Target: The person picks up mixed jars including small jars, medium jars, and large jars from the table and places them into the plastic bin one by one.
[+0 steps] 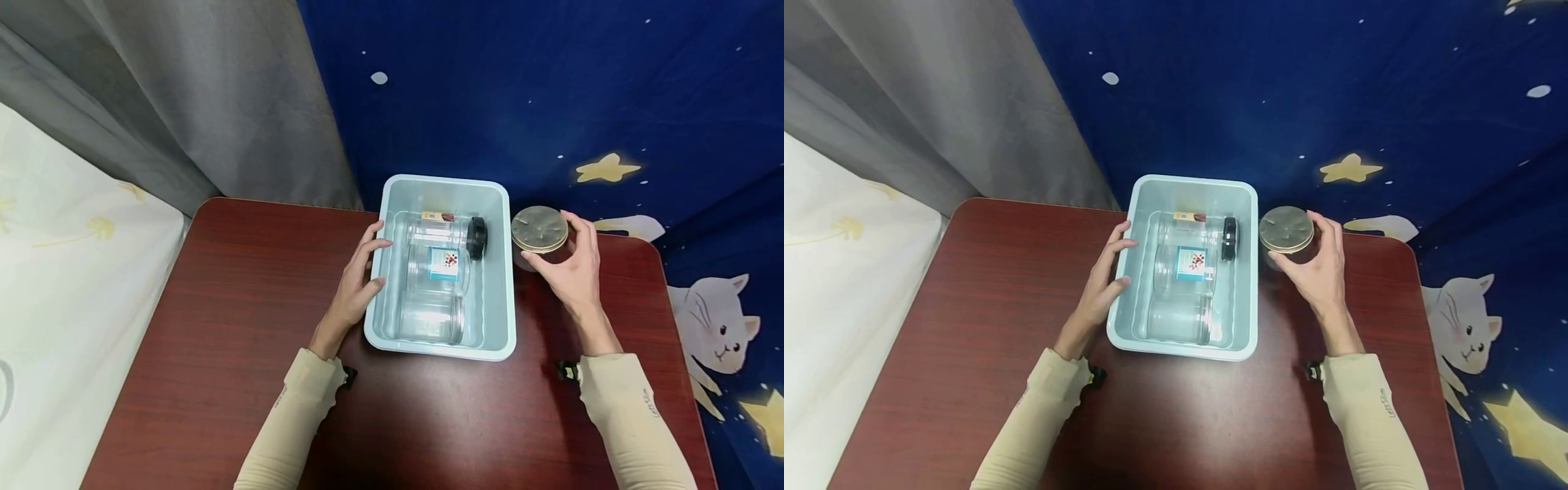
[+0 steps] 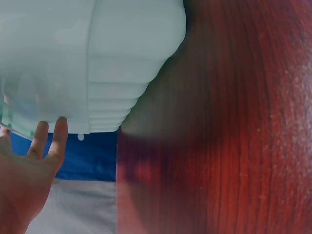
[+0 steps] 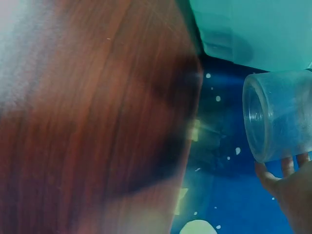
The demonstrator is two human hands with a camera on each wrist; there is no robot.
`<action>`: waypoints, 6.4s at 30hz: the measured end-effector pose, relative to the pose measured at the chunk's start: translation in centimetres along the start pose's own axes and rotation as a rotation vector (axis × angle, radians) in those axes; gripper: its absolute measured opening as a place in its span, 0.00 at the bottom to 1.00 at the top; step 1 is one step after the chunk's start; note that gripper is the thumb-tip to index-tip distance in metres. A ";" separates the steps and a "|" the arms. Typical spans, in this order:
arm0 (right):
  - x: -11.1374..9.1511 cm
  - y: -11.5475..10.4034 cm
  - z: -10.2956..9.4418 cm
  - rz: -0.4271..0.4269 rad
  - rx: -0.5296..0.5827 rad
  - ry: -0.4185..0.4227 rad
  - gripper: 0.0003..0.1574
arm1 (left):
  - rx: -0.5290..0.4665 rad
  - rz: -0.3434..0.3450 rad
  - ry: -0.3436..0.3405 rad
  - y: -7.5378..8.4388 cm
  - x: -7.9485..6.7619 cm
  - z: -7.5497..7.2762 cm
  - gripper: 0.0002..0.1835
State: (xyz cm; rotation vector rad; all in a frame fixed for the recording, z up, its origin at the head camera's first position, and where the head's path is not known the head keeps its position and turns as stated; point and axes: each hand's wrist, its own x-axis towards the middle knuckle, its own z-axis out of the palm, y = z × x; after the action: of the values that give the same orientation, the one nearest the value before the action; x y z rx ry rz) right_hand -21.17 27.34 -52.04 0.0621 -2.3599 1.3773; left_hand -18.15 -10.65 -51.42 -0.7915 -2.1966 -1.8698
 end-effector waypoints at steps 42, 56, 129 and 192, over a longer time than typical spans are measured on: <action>1.9 -8.4 -0.7 -0.279 -0.043 0.060 0.51 | 0.020 0.006 0.003 0.8 0.1 -0.2 0.37; 3.4 -7.2 0.1 -0.395 -0.057 0.017 0.51 | 0.023 0.010 -0.015 0.6 0.0 -0.3 0.35; 6.5 -9.8 6.4 -0.632 -0.206 -0.370 0.58 | 0.010 0.010 0.010 0.2 0.1 -0.3 0.34; 5.0 -9.5 8.5 -0.639 -0.292 -0.499 0.55 | 0.055 -0.007 0.020 -3.1 -0.7 -0.1 0.37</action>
State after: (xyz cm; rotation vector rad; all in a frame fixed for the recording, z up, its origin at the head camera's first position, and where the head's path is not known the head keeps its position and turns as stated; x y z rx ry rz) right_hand -26.17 16.10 -46.02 1.0794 -2.5491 0.7540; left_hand -19.05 -11.19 -54.46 -0.7532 -2.2320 -1.8037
